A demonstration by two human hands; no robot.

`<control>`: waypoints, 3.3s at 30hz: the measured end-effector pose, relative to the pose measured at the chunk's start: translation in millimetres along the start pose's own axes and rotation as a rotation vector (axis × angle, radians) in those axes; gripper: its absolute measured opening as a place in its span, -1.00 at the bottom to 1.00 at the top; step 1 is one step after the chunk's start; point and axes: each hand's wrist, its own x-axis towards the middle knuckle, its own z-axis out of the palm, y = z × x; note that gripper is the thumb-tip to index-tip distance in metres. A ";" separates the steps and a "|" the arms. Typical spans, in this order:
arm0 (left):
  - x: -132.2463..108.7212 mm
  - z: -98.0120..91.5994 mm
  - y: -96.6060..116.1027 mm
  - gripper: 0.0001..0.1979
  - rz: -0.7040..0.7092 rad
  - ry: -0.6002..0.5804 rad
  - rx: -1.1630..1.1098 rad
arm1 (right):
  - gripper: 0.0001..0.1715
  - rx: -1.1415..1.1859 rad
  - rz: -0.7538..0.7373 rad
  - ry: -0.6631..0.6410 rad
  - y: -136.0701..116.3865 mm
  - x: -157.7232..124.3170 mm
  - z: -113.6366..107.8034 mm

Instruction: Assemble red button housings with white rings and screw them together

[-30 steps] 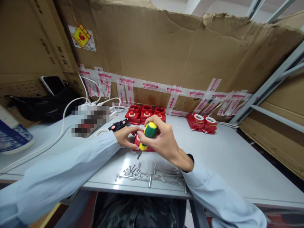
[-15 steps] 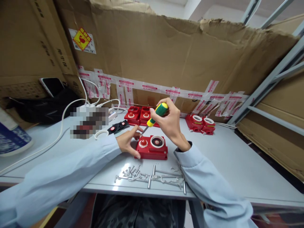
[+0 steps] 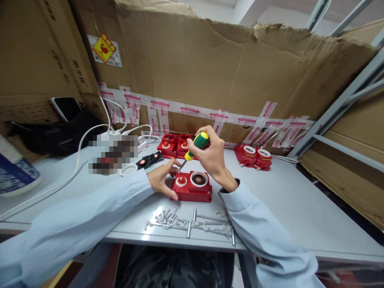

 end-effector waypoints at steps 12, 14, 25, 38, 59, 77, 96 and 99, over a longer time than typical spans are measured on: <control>1.0 3.5 -7.0 -0.19 0.041 0.027 -0.018 | -0.81 -0.051 0.010 -0.117 -0.2 -1.0 8.4; 1.0 3.6 -7.0 -0.20 0.052 0.026 -0.021 | -0.82 -0.100 -0.013 -0.171 -3.5 2.3 11.5; -1.8 2.7 -2.6 -0.21 0.070 0.029 -0.022 | -0.68 -0.287 -0.096 -0.462 -23.1 17.5 11.2; 16.7 -18.6 32.9 -0.72 0.213 0.623 -0.105 | -0.65 -0.584 -0.087 -0.418 -34.7 16.1 10.8; 22.9 -23.4 51.9 -0.52 0.204 0.560 -0.189 | -0.70 -0.366 -0.147 -0.425 -34.2 17.4 -2.6; 25.8 -16.3 48.4 -0.58 0.233 0.658 -0.097 | -0.56 -0.616 -0.167 -0.443 -32.0 17.3 -1.8; 21.7 -16.9 47.2 -0.55 0.238 0.540 -0.185 | -0.71 -0.313 -0.179 -0.513 -27.0 17.9 -4.7; 23.2 -15.2 46.9 -0.47 0.255 0.601 -0.126 | -0.72 -0.460 -0.137 -0.437 -27.8 18.7 0.7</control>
